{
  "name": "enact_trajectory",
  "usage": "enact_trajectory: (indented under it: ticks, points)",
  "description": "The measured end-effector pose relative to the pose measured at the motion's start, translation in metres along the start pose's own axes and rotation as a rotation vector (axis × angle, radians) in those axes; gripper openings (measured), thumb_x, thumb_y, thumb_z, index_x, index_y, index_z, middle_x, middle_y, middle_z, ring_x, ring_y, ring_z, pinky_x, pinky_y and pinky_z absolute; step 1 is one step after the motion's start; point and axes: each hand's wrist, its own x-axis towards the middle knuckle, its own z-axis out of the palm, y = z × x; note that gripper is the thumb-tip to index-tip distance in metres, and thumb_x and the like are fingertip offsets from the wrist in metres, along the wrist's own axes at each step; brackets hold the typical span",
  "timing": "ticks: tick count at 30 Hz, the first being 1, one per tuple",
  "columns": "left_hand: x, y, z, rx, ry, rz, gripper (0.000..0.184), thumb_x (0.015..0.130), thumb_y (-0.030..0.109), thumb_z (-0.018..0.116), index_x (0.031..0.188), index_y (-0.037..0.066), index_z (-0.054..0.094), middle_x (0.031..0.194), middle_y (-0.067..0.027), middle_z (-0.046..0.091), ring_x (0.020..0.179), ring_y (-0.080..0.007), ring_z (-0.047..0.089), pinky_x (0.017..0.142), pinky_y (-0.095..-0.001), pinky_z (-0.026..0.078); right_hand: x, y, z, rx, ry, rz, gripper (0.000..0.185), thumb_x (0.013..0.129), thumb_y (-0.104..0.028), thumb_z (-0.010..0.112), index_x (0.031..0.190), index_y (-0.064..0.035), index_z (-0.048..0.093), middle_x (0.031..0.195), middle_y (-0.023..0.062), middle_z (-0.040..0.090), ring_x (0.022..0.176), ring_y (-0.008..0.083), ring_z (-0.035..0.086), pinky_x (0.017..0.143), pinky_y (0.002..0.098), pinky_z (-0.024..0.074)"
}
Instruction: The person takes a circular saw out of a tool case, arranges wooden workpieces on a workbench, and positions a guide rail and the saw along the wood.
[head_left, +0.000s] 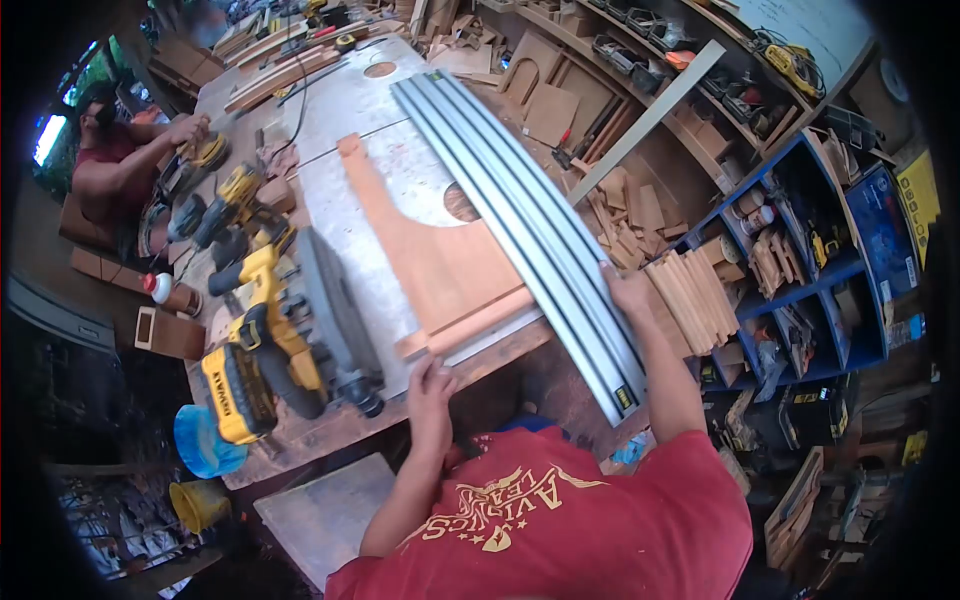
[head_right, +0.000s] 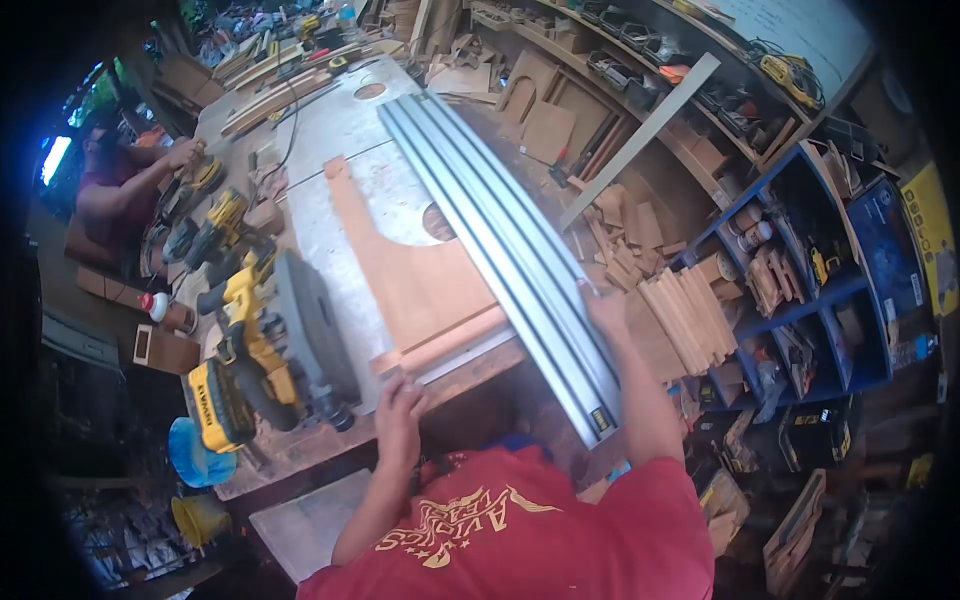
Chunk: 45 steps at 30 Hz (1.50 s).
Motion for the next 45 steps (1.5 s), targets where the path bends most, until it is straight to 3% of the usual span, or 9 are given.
enact_trajectory:
  ticks: [10,15,17,24,26,30,36,38,45]
  points:
    - [0.025,-0.035,0.075,-0.452,0.225,-0.246,0.048,0.097,0.031,0.068,0.126,-0.002,0.048,0.14,-0.027,0.053,0.132,-0.0368,0.053,0.111,-0.0465,0.045,0.049,0.068,-0.165,0.401,-0.169,0.007,0.051,0.089,-0.049,0.076,0.084,0.0015,0.074,0.07,0.0063,0.067,0.064,0.0139,0.06,0.063,0.0303,0.0462]
    - [-0.015,-0.046,0.147,0.715,0.037,0.228,0.04,0.092,0.023,0.073,0.121,0.001,0.059,0.131,-0.0173,0.063,0.123,-0.032,0.058,0.104,-0.0442,0.048,0.059,0.1,-0.199,0.632,-0.169,0.052,0.045,0.094,-0.044,0.074,0.075,-0.0039,0.068,0.067,0.0005,0.061,0.059,0.0064,0.051,0.055,0.0257,0.0398]
    - [-0.002,-0.037,0.183,1.21,-0.208,0.807,0.055,0.086,0.021,0.077,0.132,-0.001,0.055,0.137,-0.019,0.059,0.13,-0.0376,0.053,0.109,-0.0478,0.043,0.062,0.117,-0.198,0.673,-0.125,0.029,0.045,0.095,-0.043,0.073,0.076,-0.0033,0.068,0.068,0.0006,0.061,0.06,0.0075,0.052,0.056,0.0255,0.0404]
    - [0.149,-0.093,0.314,2.049,-0.796,1.288,0.06,0.087,0.035,0.071,0.134,-0.001,0.057,0.132,-0.0221,0.059,0.136,-0.0424,0.047,0.12,-0.0535,0.026,0.032,0.155,-0.182,0.746,-0.079,0.051,0.045,0.096,-0.041,0.072,0.077,-0.0009,0.067,0.07,-0.0014,0.059,0.065,0.0066,0.049,0.057,0.0261,0.0374]
    - [0.118,-0.102,0.338,2.267,-1.049,1.039,0.057,0.089,0.036,0.069,0.131,0.0,0.06,0.121,-0.0205,0.064,0.127,-0.0406,0.055,0.117,-0.0522,0.032,0.027,0.191,-0.18,0.67,-0.108,0.121,0.046,0.094,-0.043,0.074,0.076,-0.0003,0.067,0.07,-0.0006,0.06,0.065,0.0071,0.049,0.057,0.027,0.038]
    - [0.047,-0.07,0.336,1.387,-1.339,0.352,0.052,0.089,0.036,0.07,0.127,0.001,0.063,0.103,-0.0185,0.071,0.109,-0.0385,0.065,0.107,-0.0494,0.045,0.003,0.211,-0.182,0.651,-0.097,0.239,0.048,0.092,-0.044,0.075,0.074,-0.0008,0.066,0.067,0.0003,0.059,0.064,0.0072,0.049,0.056,0.0282,0.0382]
    - [0.173,-0.027,0.287,1.637,-0.08,0.994,0.072,0.087,0.046,0.073,0.135,-0.005,0.055,0.131,-0.0344,0.057,0.127,-0.0426,0.055,0.104,-0.0468,0.047,-0.008,0.245,-0.176,0.404,-0.007,0.225,0.057,0.091,-0.048,0.074,0.069,0.0025,0.061,0.062,0.0026,0.055,0.061,0.0106,0.047,0.056,0.034,0.0384]
    - [0.204,-0.001,0.331,1.522,-0.138,0.306,0.097,0.08,0.054,0.077,0.146,-0.008,0.04,0.148,-0.0384,0.039,0.139,-0.0451,0.042,0.11,-0.0509,0.039,-0.013,0.235,-0.173,0.394,0.017,0.216,0.059,0.091,-0.049,0.074,0.069,0.0039,0.06,0.061,0.0031,0.053,0.062,0.0118,0.047,0.057,0.0363,0.0383]
    - [0.278,-0.026,0.378,1.715,0.256,0.223,0.123,0.073,0.053,0.083,0.16,0.0,0.013,0.14,-0.0268,0.044,0.129,-0.0391,0.044,0.109,-0.0534,0.033,-0.043,0.219,-0.169,0.488,0.087,0.185,0.054,0.091,-0.045,0.075,0.068,0.0011,0.061,0.065,-0.0029,0.049,0.065,0.011,0.042,0.058,0.0331,0.0361]
